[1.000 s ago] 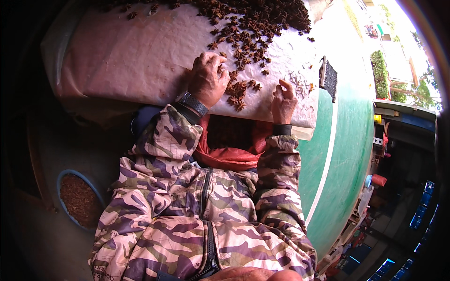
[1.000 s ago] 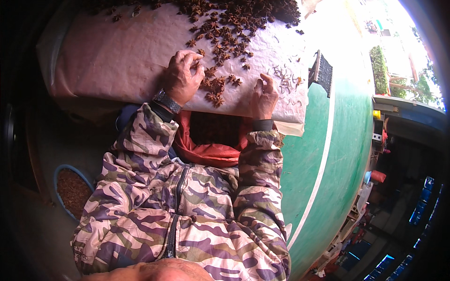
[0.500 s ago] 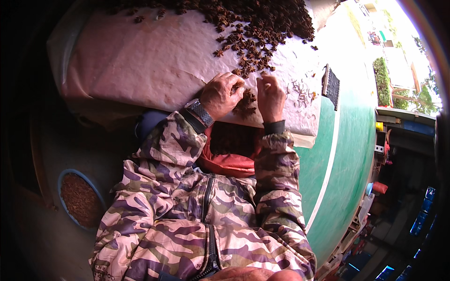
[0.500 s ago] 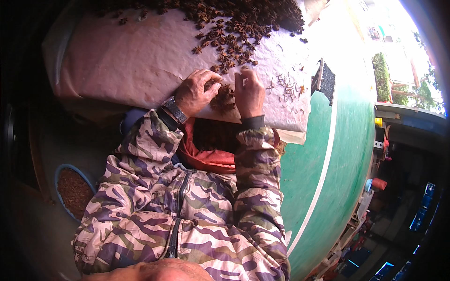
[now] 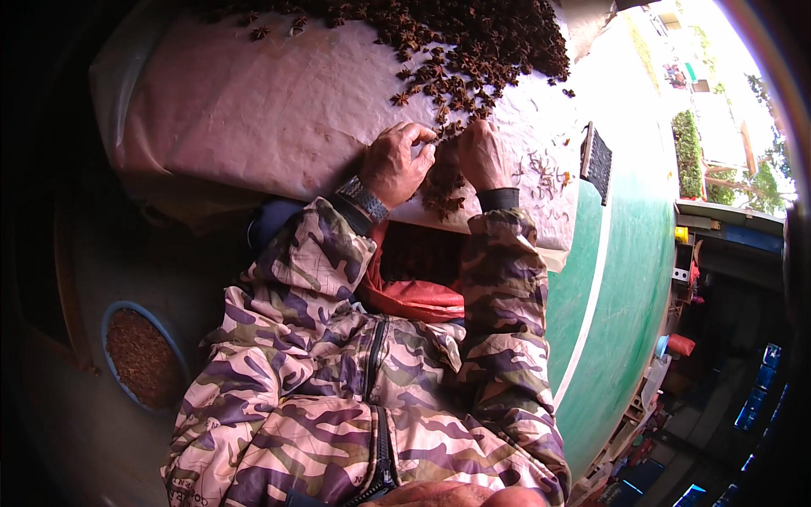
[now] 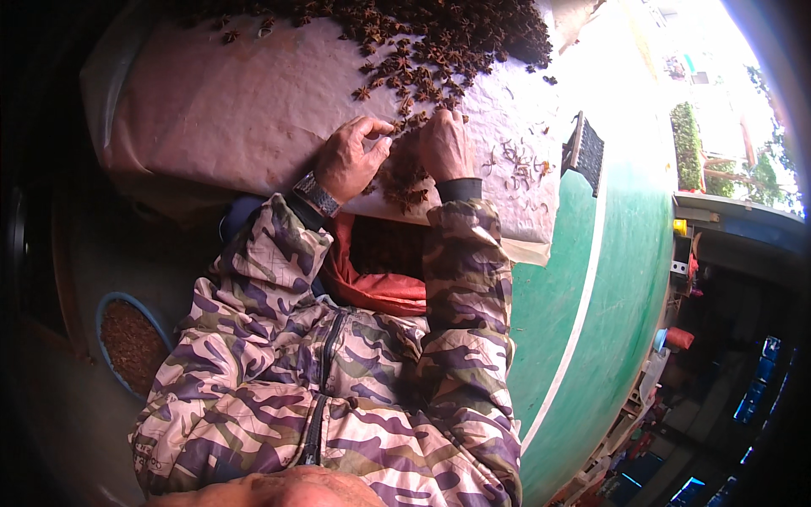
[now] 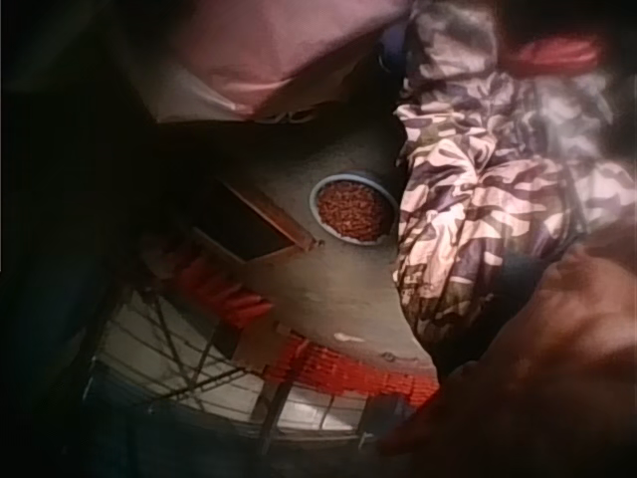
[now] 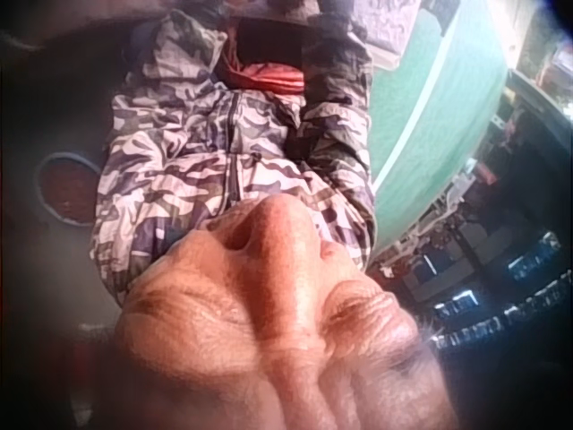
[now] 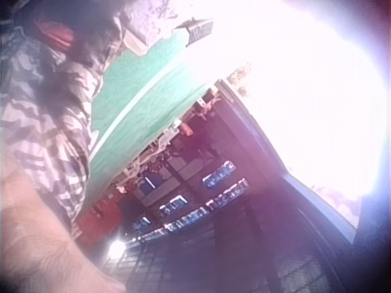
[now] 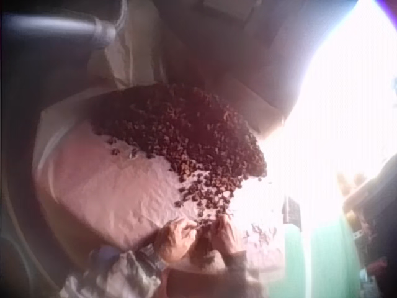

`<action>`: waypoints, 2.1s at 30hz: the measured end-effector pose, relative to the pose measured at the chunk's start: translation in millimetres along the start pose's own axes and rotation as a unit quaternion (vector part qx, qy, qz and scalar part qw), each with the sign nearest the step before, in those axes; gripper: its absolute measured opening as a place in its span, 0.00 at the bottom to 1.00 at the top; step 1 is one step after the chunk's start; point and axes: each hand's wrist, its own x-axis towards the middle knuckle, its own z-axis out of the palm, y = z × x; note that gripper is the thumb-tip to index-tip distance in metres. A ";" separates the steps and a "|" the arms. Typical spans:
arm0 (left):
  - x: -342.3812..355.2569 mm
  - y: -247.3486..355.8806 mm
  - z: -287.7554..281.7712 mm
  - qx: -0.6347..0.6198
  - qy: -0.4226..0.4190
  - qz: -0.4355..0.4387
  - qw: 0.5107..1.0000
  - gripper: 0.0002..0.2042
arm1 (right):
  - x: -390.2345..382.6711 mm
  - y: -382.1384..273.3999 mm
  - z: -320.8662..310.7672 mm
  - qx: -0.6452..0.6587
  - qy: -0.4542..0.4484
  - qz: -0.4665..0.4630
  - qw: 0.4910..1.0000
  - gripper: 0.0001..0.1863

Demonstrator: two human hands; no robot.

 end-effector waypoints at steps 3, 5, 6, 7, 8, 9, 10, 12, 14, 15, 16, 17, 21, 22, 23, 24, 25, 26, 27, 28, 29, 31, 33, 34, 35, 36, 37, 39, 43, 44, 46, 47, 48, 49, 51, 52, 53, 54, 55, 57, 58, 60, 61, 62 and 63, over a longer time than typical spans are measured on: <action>0.3 -1.8 0.5 -0.004 0.018 0.004 1.000 0.10 | -21.4 -15.8 -20.1 0.069 -0.003 0.001 0.998 0.06; 0.5 6.4 2.8 -0.037 -0.031 -0.046 0.998 0.10 | -43.2 -26.1 -31.3 0.120 -0.007 0.010 0.993 0.06; 0.3 8.8 -1.5 -0.044 -0.051 -0.072 0.995 0.10 | -49.3 -40.1 -37.0 0.148 -0.005 0.000 0.989 0.05; -0.4 11.1 -0.8 -0.062 -0.069 -0.071 0.993 0.10 | -55.4 -44.0 -39.5 0.193 -0.012 -0.003 0.981 0.06; -0.9 12.0 -0.9 -0.079 -0.086 -0.071 0.991 0.10 | -59.6 -54.8 -46.4 0.190 -0.029 0.008 0.981 0.06; -0.9 12.4 -1.1 -0.095 -0.104 -0.071 0.988 0.10 | -62.0 -61.5 -50.7 0.194 -0.028 0.006 0.981 0.06; -1.6 9.8 0.1 -0.093 -0.107 -0.082 0.986 0.10 | -63.6 -65.8 -52.3 0.198 -0.027 0.003 0.980 0.05; -3.3 1.4 3.2 -0.089 -0.114 -0.102 0.984 0.09 | -64.6 -70.0 -48.9 0.150 -0.007 -0.018 0.988 0.05; -2.9 2.4 2.2 -0.096 -0.124 -0.105 0.982 0.09 | -63.8 -73.5 -47.1 0.098 0.009 -0.026 0.995 0.05; -3.2 3.6 2.9 -0.093 -0.122 -0.096 0.983 0.09 | -61.7 -75.4 -46.6 0.071 0.015 -0.024 0.997 0.05; -3.9 5.8 3.4 -0.091 -0.121 -0.088 0.984 0.08 | -60.6 -75.5 -46.2 0.042 0.020 -0.020 0.999 0.04; -4.2 7.2 2.8 -0.094 -0.134 -0.096 0.982 0.09 | -59.2 -71.4 -43.4 0.016 0.022 0.001 1.000 0.05; -5.8 13.8 -6.4 -0.059 -0.137 -0.106 0.983 0.09 | -32.1 -40.2 -33.8 -0.008 0.052 0.058 0.997 0.05; -6.6 14.9 -4.5 -0.030 -0.121 -0.100 0.987 0.09 | -28.1 -36.5 -32.4 0.014 0.081 0.040 0.996 0.05; -6.4 15.0 -4.8 -0.032 -0.110 -0.105 0.988 0.09 | -26.2 -34.9 -30.1 0.030 0.081 0.024 0.996 0.05; -5.5 15.1 -5.6 -0.034 -0.100 -0.111 0.988 0.09 | -26.6 -36.0 -25.5 0.077 0.060 0.026 0.995 0.05; -3.3 17.2 -7.5 -0.036 -0.086 -0.115 0.989 0.09 | -24.1 -39.1 -21.7 0.103 0.059 -0.018 0.993 0.05; -2.3 17.3 -6.9 -0.017 -0.074 -0.107 0.991 0.09 | -21.8 -39.1 -16.6 0.128 0.057 -0.061 0.988 0.05; -1.7 16.2 -5.2 0.002 -0.062 -0.099 0.993 0.09 | -21.5 -34.6 -9.9 0.112 0.044 -0.067 0.991 0.05; -1.8 12.1 -5.1 0.025 -0.049 -0.094 0.994 0.09 | -22.9 -37.4 -11.9 0.110 0.026 -0.052 0.992 0.05; -3.1 6.5 -3.4 0.058 -0.060 -0.100 0.991 0.08 | -27.5 -39.7 -17.5 0.108 0.008 -0.037 0.993 0.04; -5.2 -4.5 -2.0 0.107 -0.054 -0.039 0.992 0.07 | -41.4 -34.1 -21.9 0.118 -0.004 0.002 0.993 0.04; -7.5 -6.4 -2.8 0.132 -0.058 -0.012 0.989 0.07 | -54.8 -19.1 -22.6 0.128 0.010 0.029 0.991 0.04; -6.8 -3.9 -4.2 0.134 -0.067 -0.017 0.989 0.06 | -59.3 -11.3 -24.1 0.132 0.018 0.043 0.990 0.04; -6.7 -2.4 -5.2 0.136 -0.075 -0.022 0.988 0.06 | -60.4 -3.4 -25.4 0.132 0.035 0.041 0.990 0.03; -6.9 -2.6 -5.4 0.133 -0.081 -0.026 0.987 0.06 | -64.9 5.0 -30.4 0.154 0.024 0.082 0.984 0.04; -6.6 -3.9 -7.9 0.135 -0.086 -0.031 0.987 0.06 | -65.2 11.5 -30.0 0.168 0.026 0.103 0.980 0.04; -6.5 -4.2 -6.5 0.138 -0.085 -0.021 0.987 0.05 | -72.3 41.6 -22.0 0.184 0.073 0.111 0.974 0.05; -8.5 -7.3 -4.6 0.147 -0.068 0.012 0.987 0.05 | -72.2 62.5 -26.2 0.249 0.071 0.186 0.948 0.06; -8.7 -7.9 -5.0 0.147 -0.067 0.015 0.987 0.05 | -71.4 59.6 -27.4 0.272 0.077 0.204 0.937 0.05; -9.0 -7.5 -6.0 0.152 -0.066 0.015 0.986 0.04 | -68.5 48.9 -31.3 0.318 0.086 0.239 0.913 0.06; -9.1 -7.2 -6.5 0.155 -0.065 0.015 0.986 0.04 | -68.4 39.3 -34.2 0.307 0.084 0.227 0.920 0.06; -8.7 -7.4 -6.6 0.157 -0.065 0.013 0.985 0.04 | -68.6 35.3 -33.7 0.290 0.075 0.190 0.935 0.06; -8.2 -7.3 -5.7 0.157 -0.065 0.011 0.985 0.05 | -69.8 32.8 -33.8 0.270 0.067 0.154 0.948 0.06; -9.0 -6.8 -5.5 0.157 -0.067 0.011 0.985 0.05 | -73.1 28.7 -39.1 0.216 0.061 0.088 0.970 0.07; -9.2 -6.6 -5.7 0.157 -0.067 0.012 0.985 0.05 | -75.1 25.5 -44.7 0.196 0.064 0.089 0.974 0.08; -9.4 -6.5 -6.0 0.157 -0.068 0.014 0.985 0.05 | -77.8 21.9 -50.9 0.175 0.068 0.091 0.978 0.09; -9.3 -6.8 -6.5 0.157 -0.063 0.013 0.985 0.06 | -81.1 19.7 -54.5 0.154 0.071 0.093 0.981 0.09; -8.7 -6.8 -6.1 0.157 -0.059 0.012 0.986 0.06 | -85.5 19.8 -55.5 0.156 0.025 0.145 0.977 0.13; -9.0 -6.2 -4.9 0.161 -0.057 0.008 0.985 0.06 | -93.3 23.2 -46.5 0.149 0.026 0.100 0.983 0.16; -9.2 -5.9 -4.5 0.164 -0.059 0.004 0.985 0.07 | -95.6 17.8 -44.2 0.140 0.019 0.085 0.986 0.17; -8.9 -5.6 -4.2 0.166 -0.063 -0.002 0.984 0.07 | -97.1 7.3 -39.4 0.137 0.016 0.103 0.985 0.14; -8.8 -5.1 -3.2 0.162 -0.066 -0.005 0.985 0.07 | -98.0 9.7 -31.8 0.117 0.038 0.100 0.987 0.14; -8.7 -4.6 -2.4 0.159 -0.069 -0.007 0.985 0.07 | -98.5 12.8 -26.8 0.097 0.060 0.096 0.989 0.14; -8.9 -4.2 -1.9 0.158 -0.069 -0.005 0.985 0.07 | -99.4 17.0 -24.4 0.082 0.068 0.090 0.990 0.12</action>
